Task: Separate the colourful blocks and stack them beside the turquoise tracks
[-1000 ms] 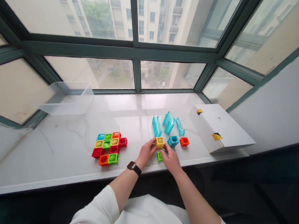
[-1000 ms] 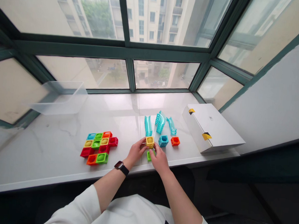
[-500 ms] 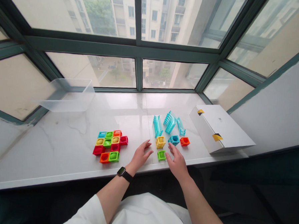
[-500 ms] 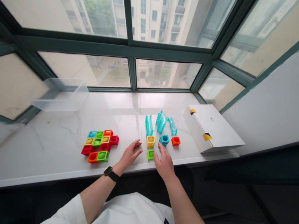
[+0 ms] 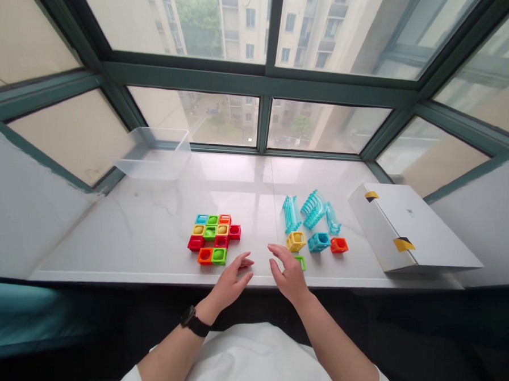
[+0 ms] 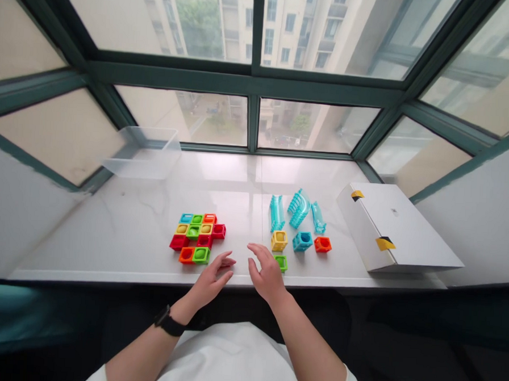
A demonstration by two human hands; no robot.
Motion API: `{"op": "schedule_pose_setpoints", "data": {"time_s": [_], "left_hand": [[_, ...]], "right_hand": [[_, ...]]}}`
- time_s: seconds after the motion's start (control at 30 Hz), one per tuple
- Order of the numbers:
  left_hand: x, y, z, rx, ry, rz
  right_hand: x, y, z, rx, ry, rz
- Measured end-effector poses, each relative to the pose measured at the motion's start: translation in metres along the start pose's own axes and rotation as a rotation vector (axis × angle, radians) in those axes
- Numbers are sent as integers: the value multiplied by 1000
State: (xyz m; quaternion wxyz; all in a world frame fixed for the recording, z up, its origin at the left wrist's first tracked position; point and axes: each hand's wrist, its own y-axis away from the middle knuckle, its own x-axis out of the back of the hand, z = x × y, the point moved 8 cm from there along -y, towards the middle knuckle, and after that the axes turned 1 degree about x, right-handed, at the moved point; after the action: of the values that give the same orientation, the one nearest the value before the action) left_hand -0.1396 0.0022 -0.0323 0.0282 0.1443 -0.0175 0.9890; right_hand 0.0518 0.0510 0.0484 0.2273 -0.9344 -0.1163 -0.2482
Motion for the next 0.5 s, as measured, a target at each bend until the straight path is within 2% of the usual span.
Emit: {"op": "schedule_pose_setpoints", "data": {"time_s": [0.13,0.2,0.3,0.4,0.5], "left_hand": [[30,17,16,-17,-98,61],[54,22,26,-31,-163,158],[93,23,40,-66,-276,344],[118,11,50,-136,-487,465],[121,-16,47,-125,-724,456]], "right_hand": [[-45,4,21,-33,-25,-104],[-60,9,32,-52,-16,-126],[-70,15,42,-71,5,-117],[-73,13,45,-73,19,-100],[-80,2,44,-65,31,-96]]}}
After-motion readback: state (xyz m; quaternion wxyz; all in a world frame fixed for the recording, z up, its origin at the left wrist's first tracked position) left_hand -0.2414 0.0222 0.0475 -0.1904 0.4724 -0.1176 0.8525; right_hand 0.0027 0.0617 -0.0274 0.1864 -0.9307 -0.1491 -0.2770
